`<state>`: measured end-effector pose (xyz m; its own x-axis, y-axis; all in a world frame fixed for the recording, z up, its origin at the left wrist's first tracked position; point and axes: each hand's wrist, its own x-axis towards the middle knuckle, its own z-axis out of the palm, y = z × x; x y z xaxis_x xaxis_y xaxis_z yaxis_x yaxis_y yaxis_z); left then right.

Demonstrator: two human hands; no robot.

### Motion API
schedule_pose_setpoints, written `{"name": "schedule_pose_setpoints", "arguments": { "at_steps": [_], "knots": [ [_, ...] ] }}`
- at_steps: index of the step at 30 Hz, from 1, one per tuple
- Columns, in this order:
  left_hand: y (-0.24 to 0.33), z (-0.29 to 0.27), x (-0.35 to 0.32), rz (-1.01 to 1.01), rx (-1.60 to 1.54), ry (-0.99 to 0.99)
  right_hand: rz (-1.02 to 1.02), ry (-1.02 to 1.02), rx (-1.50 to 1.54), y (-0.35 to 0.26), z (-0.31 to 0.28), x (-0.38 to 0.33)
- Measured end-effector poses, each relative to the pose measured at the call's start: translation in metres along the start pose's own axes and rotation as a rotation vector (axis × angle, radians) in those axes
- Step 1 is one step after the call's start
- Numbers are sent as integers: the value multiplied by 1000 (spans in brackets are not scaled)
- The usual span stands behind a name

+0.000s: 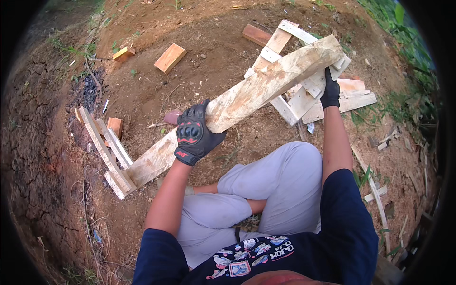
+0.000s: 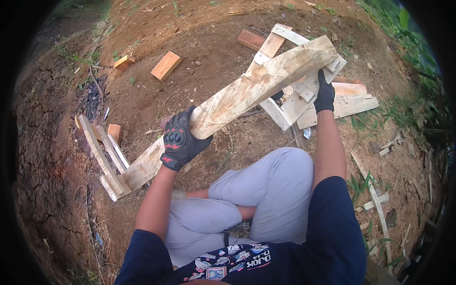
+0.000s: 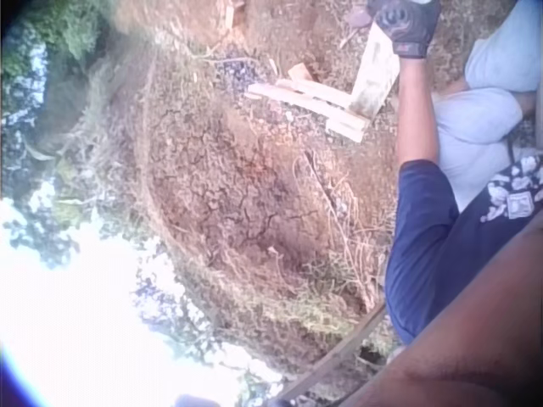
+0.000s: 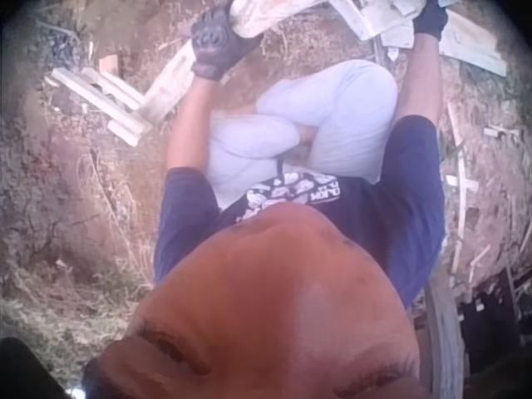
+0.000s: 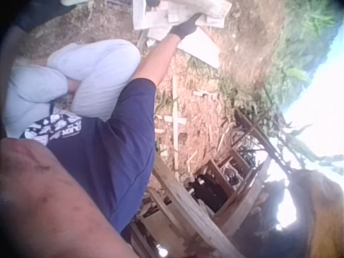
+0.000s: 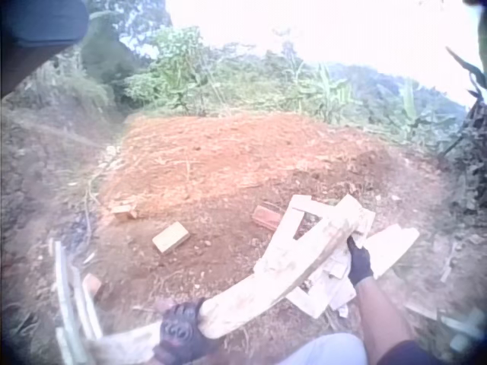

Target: The person sits on the ground and assembles a wooden frame using planks and a hammer. They position the planks, hammer nails into the wood to secure the joints, and adjust the frame's alignment throughout the process.

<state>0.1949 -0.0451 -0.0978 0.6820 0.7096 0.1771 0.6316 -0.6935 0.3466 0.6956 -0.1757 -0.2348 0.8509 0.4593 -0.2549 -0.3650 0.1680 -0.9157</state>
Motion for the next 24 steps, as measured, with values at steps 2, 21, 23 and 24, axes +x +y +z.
{"name": "schedule_pose_setpoints", "arguments": {
  "at_steps": [2, 21, 23, 24],
  "knots": [
    [6, 5, 8, 41, -9, 23, -86, 75, 63, -2, -38, 20],
    [-6, -8, 0, 6, 44, 25, 565, -422, 273, -67, -42, 14],
    [-7, -6, 1, 3, 26, 16, 391, -450, 211, -63, -50, 22],
    [-8, -6, 0, -2, 25, 10, 271, -433, 231, -59, -47, 21]
  ]
}}
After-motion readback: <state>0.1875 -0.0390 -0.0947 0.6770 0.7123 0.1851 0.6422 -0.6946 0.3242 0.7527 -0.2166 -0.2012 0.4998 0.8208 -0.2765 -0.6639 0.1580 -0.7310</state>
